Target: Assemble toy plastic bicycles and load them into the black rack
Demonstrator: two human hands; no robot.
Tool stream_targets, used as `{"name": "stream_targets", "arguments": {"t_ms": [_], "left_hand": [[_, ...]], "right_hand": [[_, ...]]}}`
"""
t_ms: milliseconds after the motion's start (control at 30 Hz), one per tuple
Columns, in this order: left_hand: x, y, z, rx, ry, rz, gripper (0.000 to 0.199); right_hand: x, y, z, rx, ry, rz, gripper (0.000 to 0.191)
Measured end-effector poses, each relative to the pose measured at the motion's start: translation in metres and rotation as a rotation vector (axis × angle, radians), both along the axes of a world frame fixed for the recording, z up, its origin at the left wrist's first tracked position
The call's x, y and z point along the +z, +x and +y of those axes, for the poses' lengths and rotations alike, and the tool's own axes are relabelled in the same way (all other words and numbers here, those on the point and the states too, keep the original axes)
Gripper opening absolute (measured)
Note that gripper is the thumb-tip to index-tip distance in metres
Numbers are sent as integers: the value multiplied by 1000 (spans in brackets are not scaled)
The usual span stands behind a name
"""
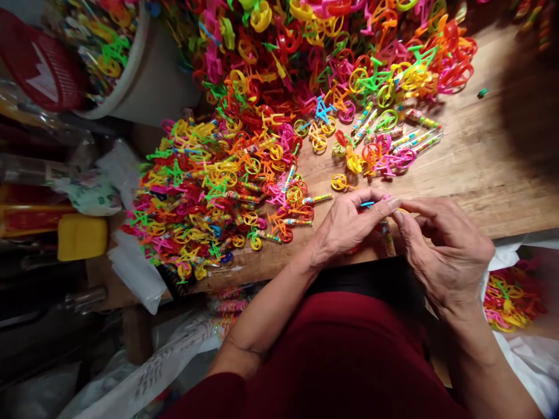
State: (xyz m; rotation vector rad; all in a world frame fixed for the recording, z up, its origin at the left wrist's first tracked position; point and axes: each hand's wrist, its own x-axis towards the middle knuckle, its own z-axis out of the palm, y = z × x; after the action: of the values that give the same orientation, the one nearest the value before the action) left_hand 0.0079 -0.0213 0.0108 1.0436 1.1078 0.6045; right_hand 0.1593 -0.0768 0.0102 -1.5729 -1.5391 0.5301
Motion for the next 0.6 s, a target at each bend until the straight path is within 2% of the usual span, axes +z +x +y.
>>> {"name": "stream_targets", "arguments": {"t_ms": [100, 200, 300, 433, 500, 600], "left_hand": [[11, -18, 1, 63, -73, -18, 32], [19, -41, -4, 296, -26, -52, 32], [21, -55, -24, 565, 40, -61, 33], [10, -44, -52, 856, 24, -142, 39], [2, -34, -57, 930, 7, -170, 45], [-2, -32, -62, 876, -21, -162, 55]], "right_hand": [[9, 3, -4, 15, -8, -47, 21], [9, -1, -8, 126, -15, -62, 22], [-1, -16, -13, 327, -61, -46, 25], [-22, -37, -15, 493, -2, -44, 23], [-31, -40, -12, 510, 40, -70, 20], [-39, -39, -7, 478, 71, -74, 19]]}}
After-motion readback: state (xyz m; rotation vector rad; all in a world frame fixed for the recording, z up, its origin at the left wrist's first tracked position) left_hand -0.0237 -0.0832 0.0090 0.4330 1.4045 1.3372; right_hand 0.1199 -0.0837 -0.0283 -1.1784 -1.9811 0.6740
